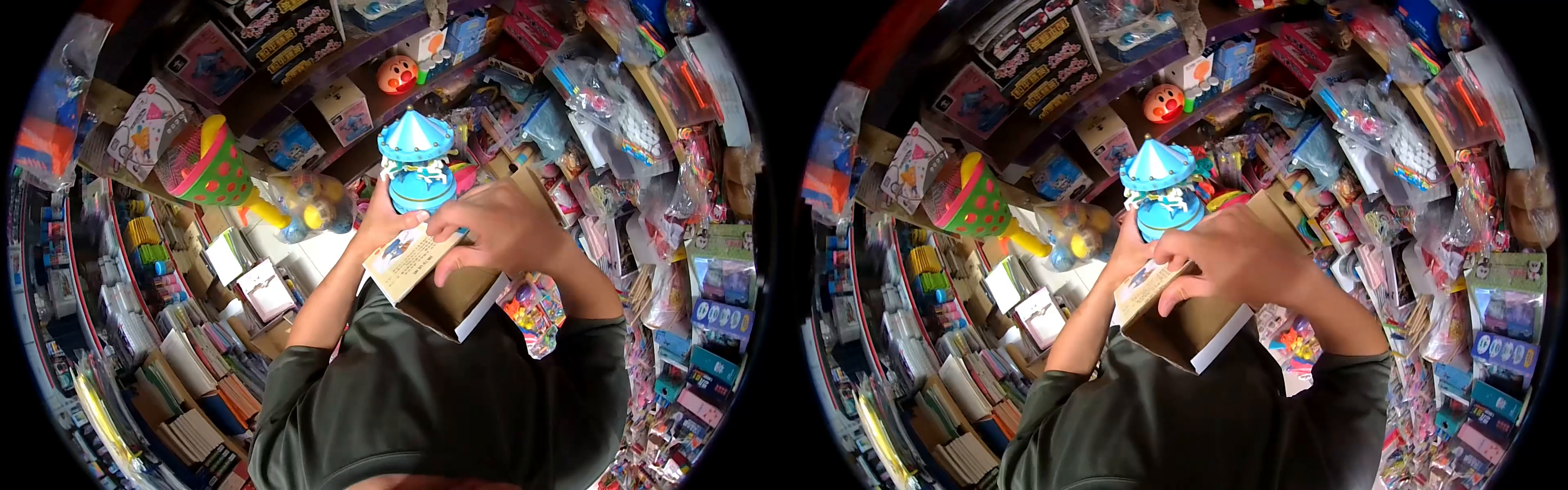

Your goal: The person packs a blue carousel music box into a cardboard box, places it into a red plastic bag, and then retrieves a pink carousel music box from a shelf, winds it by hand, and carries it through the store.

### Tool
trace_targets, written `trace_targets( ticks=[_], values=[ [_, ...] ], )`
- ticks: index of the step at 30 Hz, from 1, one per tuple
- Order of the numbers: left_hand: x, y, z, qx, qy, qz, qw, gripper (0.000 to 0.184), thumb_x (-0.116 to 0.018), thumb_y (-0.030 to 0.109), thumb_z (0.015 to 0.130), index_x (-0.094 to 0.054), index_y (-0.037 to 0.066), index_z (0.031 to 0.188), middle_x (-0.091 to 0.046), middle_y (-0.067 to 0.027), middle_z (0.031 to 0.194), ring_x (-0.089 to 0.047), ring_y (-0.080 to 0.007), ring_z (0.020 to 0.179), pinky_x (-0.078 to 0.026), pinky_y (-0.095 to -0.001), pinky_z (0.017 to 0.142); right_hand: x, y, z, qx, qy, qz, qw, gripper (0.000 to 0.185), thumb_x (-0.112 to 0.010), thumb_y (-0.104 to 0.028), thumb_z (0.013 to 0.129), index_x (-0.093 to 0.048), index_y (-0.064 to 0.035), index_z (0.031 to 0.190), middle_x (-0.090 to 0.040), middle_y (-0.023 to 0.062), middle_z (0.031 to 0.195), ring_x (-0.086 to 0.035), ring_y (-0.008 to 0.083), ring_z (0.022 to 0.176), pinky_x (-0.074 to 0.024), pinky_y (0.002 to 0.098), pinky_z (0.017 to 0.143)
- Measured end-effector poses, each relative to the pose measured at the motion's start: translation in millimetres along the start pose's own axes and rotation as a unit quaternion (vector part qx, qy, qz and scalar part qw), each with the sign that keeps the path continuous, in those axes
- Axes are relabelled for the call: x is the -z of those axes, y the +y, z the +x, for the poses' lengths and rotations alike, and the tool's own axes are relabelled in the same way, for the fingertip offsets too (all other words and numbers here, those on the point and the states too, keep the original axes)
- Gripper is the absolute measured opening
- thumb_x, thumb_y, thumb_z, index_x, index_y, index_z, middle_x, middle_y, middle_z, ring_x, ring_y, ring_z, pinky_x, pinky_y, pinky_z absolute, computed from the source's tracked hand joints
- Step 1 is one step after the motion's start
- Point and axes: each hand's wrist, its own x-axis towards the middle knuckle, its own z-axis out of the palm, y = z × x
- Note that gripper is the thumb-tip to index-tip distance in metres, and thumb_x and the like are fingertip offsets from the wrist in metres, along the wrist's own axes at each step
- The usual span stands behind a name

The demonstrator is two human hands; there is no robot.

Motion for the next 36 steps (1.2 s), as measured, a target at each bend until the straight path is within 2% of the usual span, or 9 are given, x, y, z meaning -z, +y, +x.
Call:
trace_targets(
  ticks=[4,8,10,11,14,26,30,34,36],
  values=[
    [2.9,-1.2,-1.7,-0.013,-0.002,0.006,1.000,0.110,-0.093,0.033,0.070,-0.027,0.000,0.152,-0.052,-0.0128,0.140,-0.052,-0.0230,0.130,-0.042,-0.0387,0.112,4.9,-1.5,17.2,-0.108,-0.135,0.076,0.982,0.044,-0.091,-0.040,0.067,-0.069,-0.0058,0.085,-0.073,0.0069,0.076,-0.073,0.0248,0.078,-0.0552,0.0352,0.077],
    [13.3,-9.2,-2.2,-0.016,0.010,-0.040,0.999,0.105,-0.091,0.029,0.072,-0.028,0.001,0.152,-0.053,-0.0122,0.140,-0.053,-0.0227,0.129,-0.043,-0.0392,0.111,-14.9,-5.4,13.7,0.063,0.117,-0.037,0.990,0.042,-0.088,-0.043,0.073,-0.070,-0.0087,0.091,-0.072,0.0064,0.083,-0.070,0.0254,0.076,-0.0525,0.0427,0.091],
    [15.3,-13.0,-2.6,-0.014,0.032,-0.064,0.997,0.101,-0.090,0.024,0.074,-0.029,0.002,0.152,-0.054,-0.0120,0.139,-0.054,-0.0221,0.128,-0.044,-0.0391,0.110,-6.1,-22.4,-8.6,0.143,0.211,-0.192,0.948,0.042,-0.086,-0.045,0.074,-0.069,-0.0099,0.091,-0.067,0.0025,0.086,-0.068,0.0233,0.082,-0.0518,0.0423,0.079],
    [17.9,-19.1,-3.1,-0.011,0.045,-0.058,0.997,0.100,-0.090,0.024,0.075,-0.030,0.002,0.151,-0.054,-0.0123,0.139,-0.054,-0.0226,0.127,-0.044,-0.0390,0.110,8.0,-31.8,-14.2,0.088,0.072,-0.073,0.991,0.036,-0.083,-0.042,0.078,-0.070,-0.0113,0.092,-0.065,0.0014,0.086,-0.065,0.0219,0.082,-0.0509,0.0388,0.077],
    [18.7,-18.1,-2.8,0.000,0.062,-0.050,0.997,0.101,-0.090,0.025,0.074,-0.030,0.001,0.151,-0.054,-0.0127,0.139,-0.054,-0.0228,0.127,-0.043,-0.0384,0.110,0.6,-39.7,-22.4,0.018,-0.089,-0.067,0.994,0.028,-0.080,-0.039,0.082,-0.070,-0.0130,0.089,-0.062,0.0007,0.084,-0.062,0.0221,0.082,-0.0503,0.0390,0.073],
    [24.6,-1.9,5.7,-0.033,-0.018,-0.046,0.998,0.117,-0.092,0.028,0.072,-0.018,0.003,0.158,-0.046,-0.0142,0.147,-0.049,-0.0235,0.134,-0.039,-0.0389,0.114,16.2,-44.4,-47.0,-0.043,-0.261,0.127,0.956,0.013,-0.073,-0.016,0.088,-0.070,-0.0064,0.096,-0.064,0.0079,0.105,-0.065,0.0279,0.095,-0.0537,0.0393,0.081],
    [21.2,2.1,4.2,-0.021,-0.034,-0.045,0.998,0.122,-0.091,0.021,0.072,-0.011,0.003,0.161,-0.040,-0.0139,0.152,-0.043,-0.0232,0.140,-0.034,-0.0386,0.118,85.9,-66.6,-13.4,0.039,-0.194,0.174,0.965,0.032,-0.082,-0.021,0.081,-0.070,-0.0052,0.106,-0.071,0.0122,0.112,-0.069,0.0246,0.103,-0.0554,0.0337,0.083],
    [15.8,-8.7,10.7,-0.048,-0.071,-0.041,0.995,0.129,-0.093,0.021,0.070,-0.005,0.004,0.163,-0.037,-0.0145,0.155,-0.039,-0.0232,0.143,-0.033,-0.0386,0.119,89.3,-30.1,75.5,-0.098,0.014,-0.076,0.992,0.059,-0.082,-0.041,0.083,-0.063,-0.0014,0.123,-0.069,0.0224,0.117,-0.067,0.0359,0.112,-0.0541,0.0401,0.092],
    [13.1,-11.2,12.4,-0.069,-0.089,-0.052,0.992,0.132,-0.094,0.021,0.069,-0.003,0.004,0.163,-0.033,-0.0153,0.158,-0.038,-0.0237,0.144,-0.033,-0.0388,0.119,66.4,27.8,98.0,-0.059,-0.098,-0.149,0.982,0.097,-0.073,-0.063,0.083,-0.045,0.0041,0.147,-0.059,0.0281,0.134,-0.061,0.0408,0.122,-0.0486,0.0452,0.104]
  ],
)
